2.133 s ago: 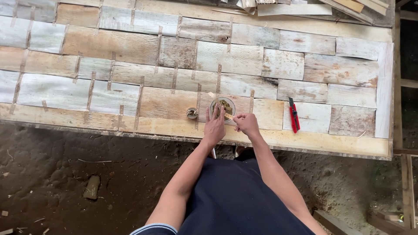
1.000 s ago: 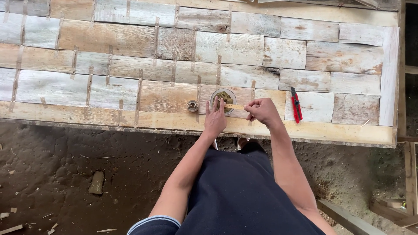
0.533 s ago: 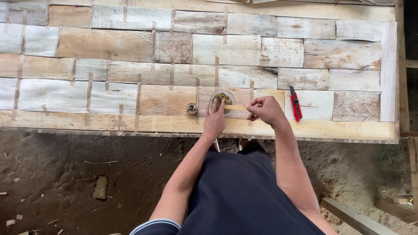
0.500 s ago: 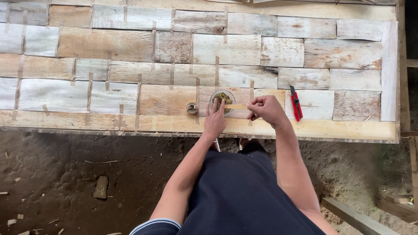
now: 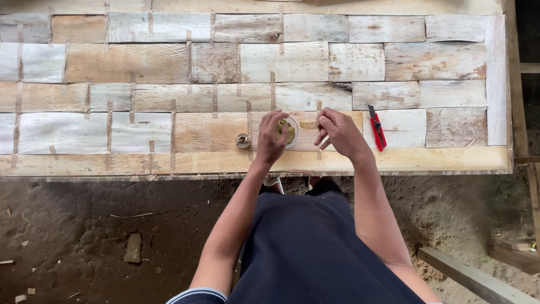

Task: Applying thin adhesive strips or wood veneer to a larger wooden panel using glue and a utility knife for precision.

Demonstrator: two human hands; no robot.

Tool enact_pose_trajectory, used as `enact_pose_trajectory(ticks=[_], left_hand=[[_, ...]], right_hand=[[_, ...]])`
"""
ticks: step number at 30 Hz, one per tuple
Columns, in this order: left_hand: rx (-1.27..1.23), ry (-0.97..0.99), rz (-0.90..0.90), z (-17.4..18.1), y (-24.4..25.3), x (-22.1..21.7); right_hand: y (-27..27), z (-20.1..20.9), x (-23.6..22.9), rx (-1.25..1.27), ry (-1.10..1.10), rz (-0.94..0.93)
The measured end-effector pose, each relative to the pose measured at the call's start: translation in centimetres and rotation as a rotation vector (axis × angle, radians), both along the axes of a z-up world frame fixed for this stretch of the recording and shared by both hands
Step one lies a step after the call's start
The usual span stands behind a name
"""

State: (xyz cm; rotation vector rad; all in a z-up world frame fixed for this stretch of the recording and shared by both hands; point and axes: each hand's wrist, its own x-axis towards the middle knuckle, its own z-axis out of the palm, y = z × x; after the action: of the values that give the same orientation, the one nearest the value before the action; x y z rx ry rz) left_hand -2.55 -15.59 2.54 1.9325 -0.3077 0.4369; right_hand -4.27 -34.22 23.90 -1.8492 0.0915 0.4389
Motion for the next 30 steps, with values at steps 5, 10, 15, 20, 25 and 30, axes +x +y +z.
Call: enact_pose_trajectory(ticks=[5,10,15,20,25,30], left_hand=[[-0.068,-0.066,-0.203,9.0,-0.7,0.4],[0.011,-0.08,-0.295,9.5,-1.0,1.0],[0.049,-0.012,-0.282,9.9,-1.0,1.1],[-0.077,0.068,-0.186,9.1,-1.0,1.3],[-0.301,0.203,-0.094,11.8,-0.5,1.3],[-0.331,0.25,-0.039,12.8,-0.8,1.6]], right_hand=[[0.2,0.7,0.2,-0.119,-0.073,0.066],[-0.1,0.4,0.4,-0.156,-0.1,0.073],[-0.8,-0.5,0.7,-0.273,-0.143,0.076],[-1.4,-0.8,1.1,-0.301,-0.35,-0.023],[-1.0,-0.3,1.0,-0.103,-0.606,-0.032],[-0.2,0.3,0.9,-0.095,-0.695,0.097]])
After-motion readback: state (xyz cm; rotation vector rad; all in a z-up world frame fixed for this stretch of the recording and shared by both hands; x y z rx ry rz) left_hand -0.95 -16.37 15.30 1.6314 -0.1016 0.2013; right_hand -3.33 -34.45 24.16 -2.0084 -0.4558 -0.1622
